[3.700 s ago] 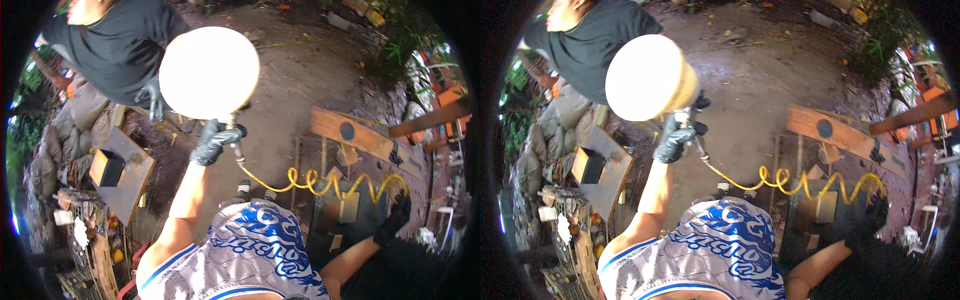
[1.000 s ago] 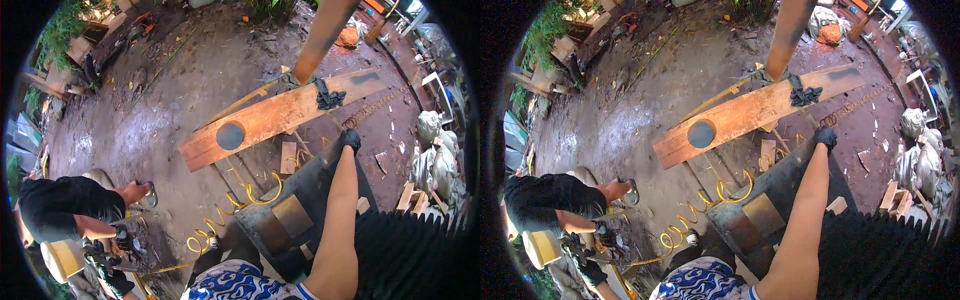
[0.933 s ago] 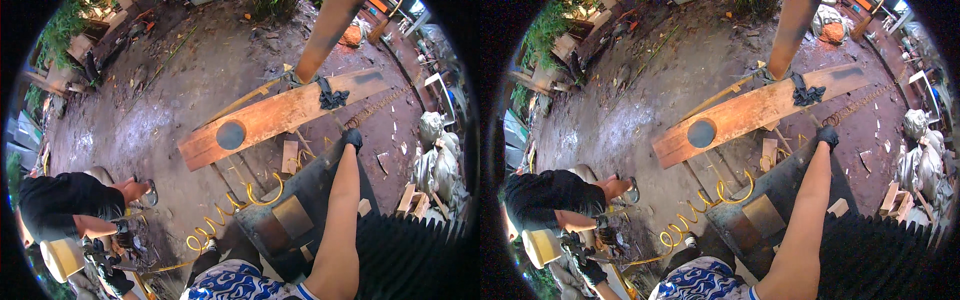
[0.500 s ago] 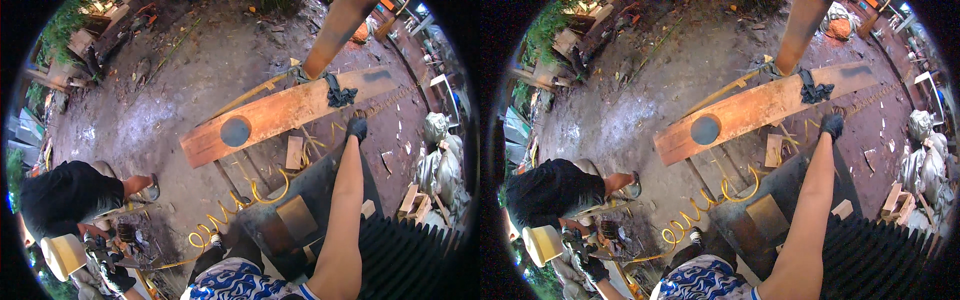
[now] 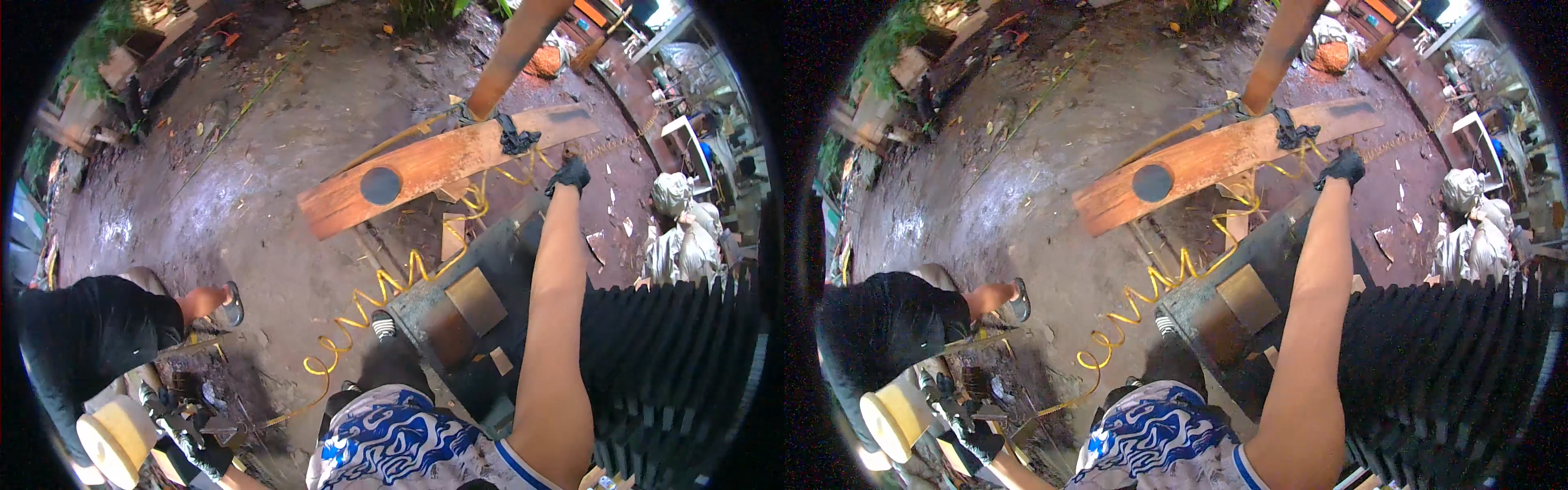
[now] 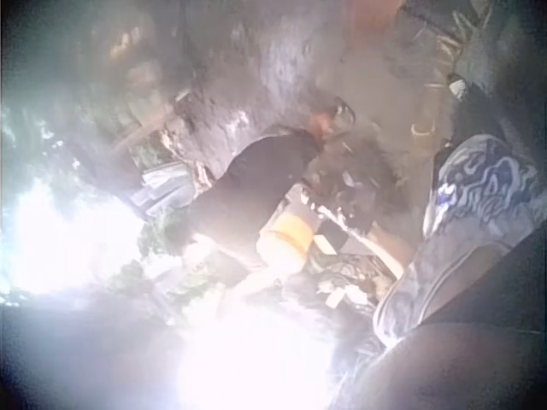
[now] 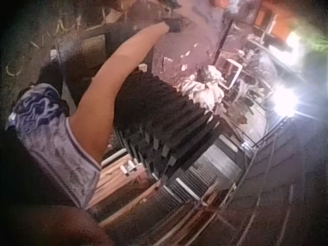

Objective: The person uses a spray gun to apply a black coating to flat rectangular panels, turning them over and placing them on a stack after each coat.

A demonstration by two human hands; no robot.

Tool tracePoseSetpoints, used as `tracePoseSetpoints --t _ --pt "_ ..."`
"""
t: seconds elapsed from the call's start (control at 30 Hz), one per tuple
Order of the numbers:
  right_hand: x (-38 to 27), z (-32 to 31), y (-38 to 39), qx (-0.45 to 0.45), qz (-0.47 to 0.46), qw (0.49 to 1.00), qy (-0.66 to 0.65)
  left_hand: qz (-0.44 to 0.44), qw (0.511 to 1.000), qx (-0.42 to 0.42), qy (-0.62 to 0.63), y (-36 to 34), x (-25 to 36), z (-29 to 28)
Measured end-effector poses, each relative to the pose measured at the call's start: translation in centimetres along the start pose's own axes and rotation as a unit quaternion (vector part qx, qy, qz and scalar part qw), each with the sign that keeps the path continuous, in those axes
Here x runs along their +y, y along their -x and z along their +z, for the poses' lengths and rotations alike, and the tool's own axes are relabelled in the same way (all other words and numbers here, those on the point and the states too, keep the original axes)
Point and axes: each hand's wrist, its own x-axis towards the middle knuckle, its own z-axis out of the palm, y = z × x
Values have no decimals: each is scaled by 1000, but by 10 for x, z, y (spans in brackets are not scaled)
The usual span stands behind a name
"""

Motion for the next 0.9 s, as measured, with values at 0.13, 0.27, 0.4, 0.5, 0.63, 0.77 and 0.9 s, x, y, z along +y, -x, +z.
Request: tracePoseSetpoints --t 0.13,0.27,0.4,0.5,0.63,0.77,0.9 --pt "16 -160 -26 208 -40 940 -269 2 998 0 63 18 -37 -64" --pt "-78 -353 46 195 -81 674 -708 26 996 1 80 37 -43 -130" --pt "-235 -555 234 158 -198 461 -851 39 995 11 95 60 -63 -216" --pt "-375 -673 431 160 -252 416 -859 50 994 46 90 88 -74 -296" --pt "-478 -737 656 275 -259 441 -814 59 993 38 93 106 -84 -350" --pt "-421 -730 837 111 -370 367 -846 59 992 92 65 148 -89 -434" --pt "-362 -581 909 -85 -317 484 -811 67 990 114 48 178 -85 -475"
